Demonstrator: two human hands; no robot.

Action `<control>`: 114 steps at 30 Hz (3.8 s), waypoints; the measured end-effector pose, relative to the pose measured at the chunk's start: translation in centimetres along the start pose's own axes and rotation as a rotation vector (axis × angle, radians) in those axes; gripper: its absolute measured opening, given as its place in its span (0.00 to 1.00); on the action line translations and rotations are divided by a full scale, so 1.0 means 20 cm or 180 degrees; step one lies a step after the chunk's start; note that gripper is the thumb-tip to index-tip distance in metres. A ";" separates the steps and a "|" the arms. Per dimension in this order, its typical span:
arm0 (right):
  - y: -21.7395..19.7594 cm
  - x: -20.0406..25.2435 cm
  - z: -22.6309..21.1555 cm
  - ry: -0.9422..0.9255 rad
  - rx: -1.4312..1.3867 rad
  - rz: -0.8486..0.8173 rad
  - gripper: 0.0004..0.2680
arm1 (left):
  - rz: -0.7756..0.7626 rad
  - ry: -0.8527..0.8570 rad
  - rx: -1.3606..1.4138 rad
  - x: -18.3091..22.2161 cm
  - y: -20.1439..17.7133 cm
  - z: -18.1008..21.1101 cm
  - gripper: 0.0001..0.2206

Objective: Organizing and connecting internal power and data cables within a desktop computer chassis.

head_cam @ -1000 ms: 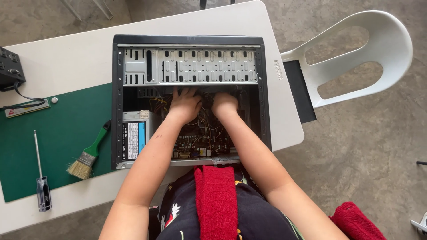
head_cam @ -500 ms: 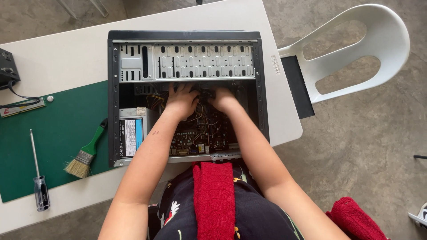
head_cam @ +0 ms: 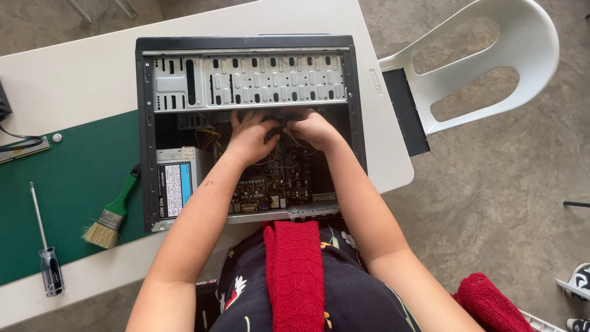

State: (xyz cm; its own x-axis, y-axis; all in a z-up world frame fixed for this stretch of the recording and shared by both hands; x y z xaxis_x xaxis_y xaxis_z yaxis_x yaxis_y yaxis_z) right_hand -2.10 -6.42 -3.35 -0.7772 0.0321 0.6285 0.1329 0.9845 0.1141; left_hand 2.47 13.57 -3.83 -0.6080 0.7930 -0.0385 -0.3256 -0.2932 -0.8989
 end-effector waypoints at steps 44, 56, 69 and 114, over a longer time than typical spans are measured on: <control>-0.09 0.45 -0.21 -0.1752 0.1170 0.0608 0.13 | 0.1058 0.0478 -0.0202 -0.05 0.10 0.04 0.06; -0.24 0.17 0.41 -0.0385 0.5105 0.0683 0.05 | -0.0043 0.0521 -0.0642 -0.09 0.10 0.11 0.16; -0.18 -0.03 0.72 -0.1813 0.5284 0.1362 0.05 | -0.0076 0.0244 -0.0281 -0.47 0.52 0.04 0.13; -0.08 -0.04 0.38 -0.1634 0.4695 0.2317 0.13 | -0.0818 0.0353 -0.0644 -0.43 0.32 -0.06 0.14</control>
State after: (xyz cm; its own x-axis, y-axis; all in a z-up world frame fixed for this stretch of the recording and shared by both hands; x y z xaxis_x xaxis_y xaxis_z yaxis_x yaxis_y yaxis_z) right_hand -6.40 -6.63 -9.82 -0.9588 0.2667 -0.0977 0.1148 0.0492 -0.9922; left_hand 6.51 5.45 -9.75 -0.4387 0.8836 0.1634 -0.3010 0.0268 -0.9533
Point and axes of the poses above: each hand's wrist, its own x-axis away from the middle knuckle, its own y-axis out of the palm, z = x × y, the point moved 1 cm from there along -x, towards the middle knuckle, and after that the axes turned 8 degrees about y, right-handed, at the moved point
